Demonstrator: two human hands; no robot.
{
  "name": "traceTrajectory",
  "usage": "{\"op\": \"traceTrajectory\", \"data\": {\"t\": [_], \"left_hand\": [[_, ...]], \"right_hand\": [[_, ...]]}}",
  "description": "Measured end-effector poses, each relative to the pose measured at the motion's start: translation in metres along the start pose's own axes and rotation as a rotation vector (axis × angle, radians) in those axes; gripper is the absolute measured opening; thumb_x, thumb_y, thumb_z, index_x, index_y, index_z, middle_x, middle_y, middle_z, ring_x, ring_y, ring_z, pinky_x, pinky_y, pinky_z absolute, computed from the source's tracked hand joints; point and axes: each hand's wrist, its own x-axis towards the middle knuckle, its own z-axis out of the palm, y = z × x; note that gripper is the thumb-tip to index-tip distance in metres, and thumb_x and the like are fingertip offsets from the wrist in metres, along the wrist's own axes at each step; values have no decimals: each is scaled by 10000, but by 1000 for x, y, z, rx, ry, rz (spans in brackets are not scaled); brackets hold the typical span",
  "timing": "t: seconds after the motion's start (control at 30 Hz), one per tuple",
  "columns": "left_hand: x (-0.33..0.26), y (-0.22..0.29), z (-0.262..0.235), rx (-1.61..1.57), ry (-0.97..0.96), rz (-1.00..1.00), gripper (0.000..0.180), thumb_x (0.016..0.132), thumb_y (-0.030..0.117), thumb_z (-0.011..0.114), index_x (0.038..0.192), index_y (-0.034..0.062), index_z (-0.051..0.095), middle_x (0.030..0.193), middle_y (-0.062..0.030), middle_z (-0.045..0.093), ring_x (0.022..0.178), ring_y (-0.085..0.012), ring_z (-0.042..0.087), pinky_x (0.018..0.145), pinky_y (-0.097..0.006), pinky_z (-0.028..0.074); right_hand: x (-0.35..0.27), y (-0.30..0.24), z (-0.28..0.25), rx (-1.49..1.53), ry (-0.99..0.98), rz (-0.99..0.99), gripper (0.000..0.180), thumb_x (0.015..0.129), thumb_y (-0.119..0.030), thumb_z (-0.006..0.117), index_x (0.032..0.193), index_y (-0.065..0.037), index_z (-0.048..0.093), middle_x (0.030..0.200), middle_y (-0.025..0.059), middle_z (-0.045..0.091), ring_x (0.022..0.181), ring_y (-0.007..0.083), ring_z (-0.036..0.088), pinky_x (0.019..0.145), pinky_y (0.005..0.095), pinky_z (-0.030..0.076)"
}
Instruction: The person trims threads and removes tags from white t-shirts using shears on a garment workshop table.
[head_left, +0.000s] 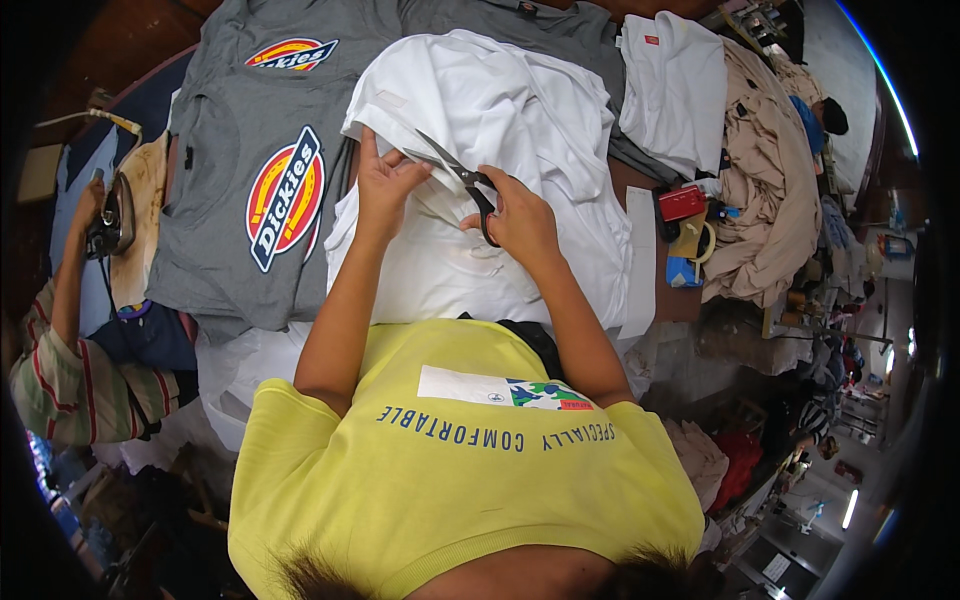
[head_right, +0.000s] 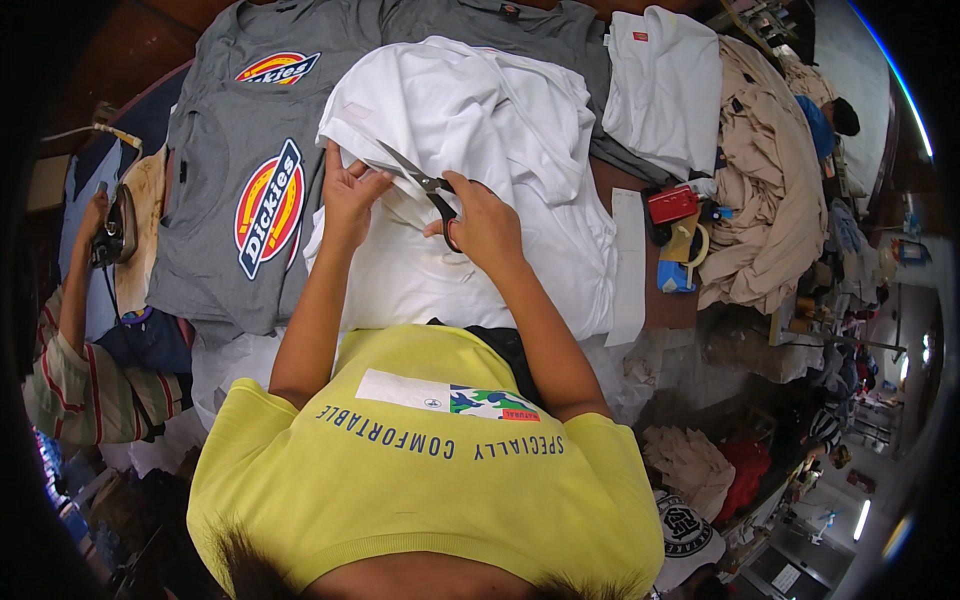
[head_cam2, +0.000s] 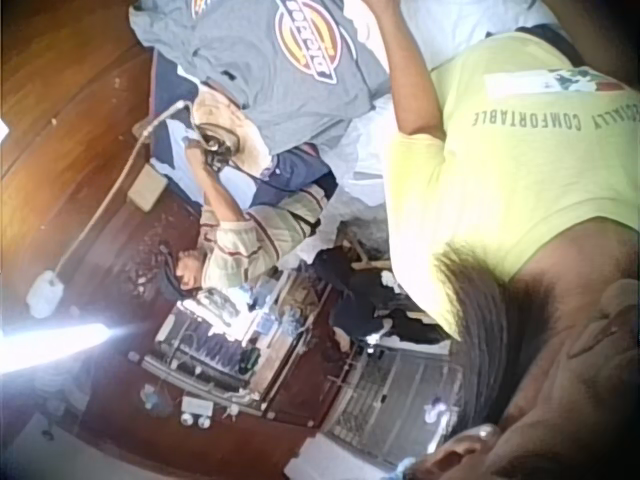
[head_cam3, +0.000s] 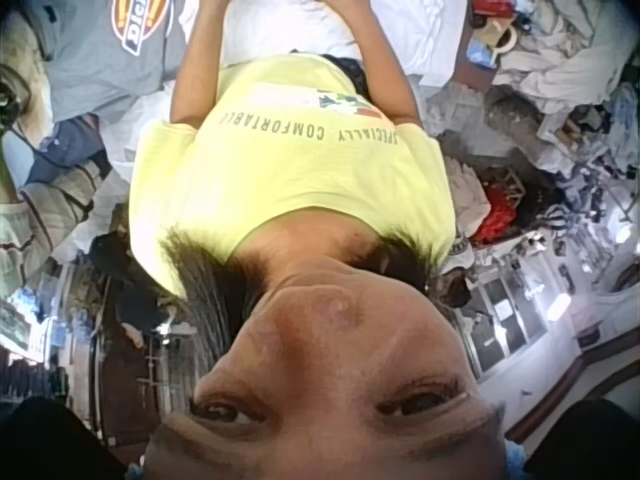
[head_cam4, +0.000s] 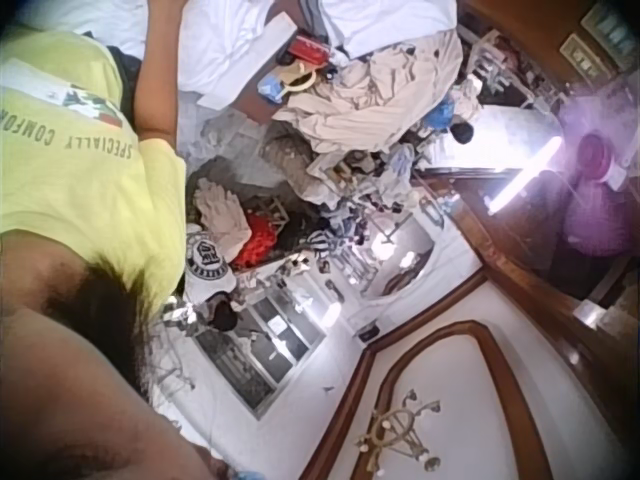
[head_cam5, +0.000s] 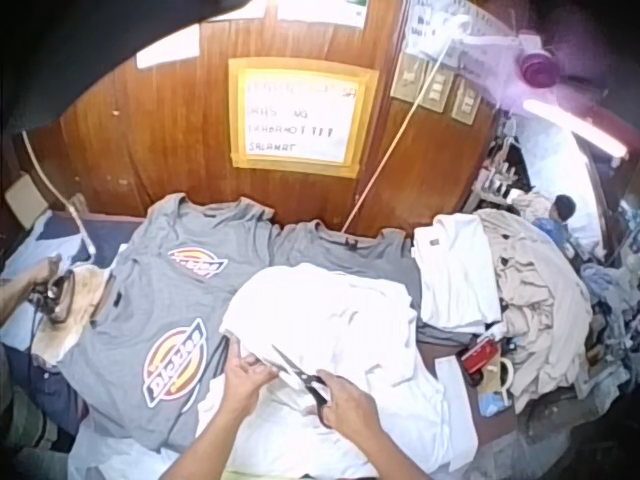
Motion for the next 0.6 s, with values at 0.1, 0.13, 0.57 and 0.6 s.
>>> {"op": "traceTrajectory", "data": {"t": [0.1,0.13,0.57,0.6], "left_hand": [[-2,3,3,3,6,-6,917,738,-116,614,1433,98,55,1120,-175,559,952,-188,602,794,-279,510],[-2,4,4,2,13,-10,895,741,-122,606,1430,102,81,1115,-159,567,962,-177,591,785,-279,515],[6,6,-7,-2,34,32,901,738,-89,629,1432,82,79,1145,-201,546,944,-184,609,781,-261,507],[6,7,-5,-4,36,32,902,738,-88,630,1432,81,80,1147,-202,545,943,-185,610,779,-260,507]], "right_hand": [[6,-3,-1,-3,-31,3,642,580,-389,787,1102,-106,541,762,109,624,682,299,607,584,373,462],[6,-3,-1,21,-60,35,623,590,-369,787,1099,-107,541,749,111,625,668,301,607,580,374,461],[11,-7,3,7,51,-55,564,625,-376,760,1074,-111,546,722,130,632,644,331,612,566,392,454],[13,-7,4,8,49,-56,563,625,-385,757,1069,-110,547,724,131,632,648,334,613,564,393,453]]}}
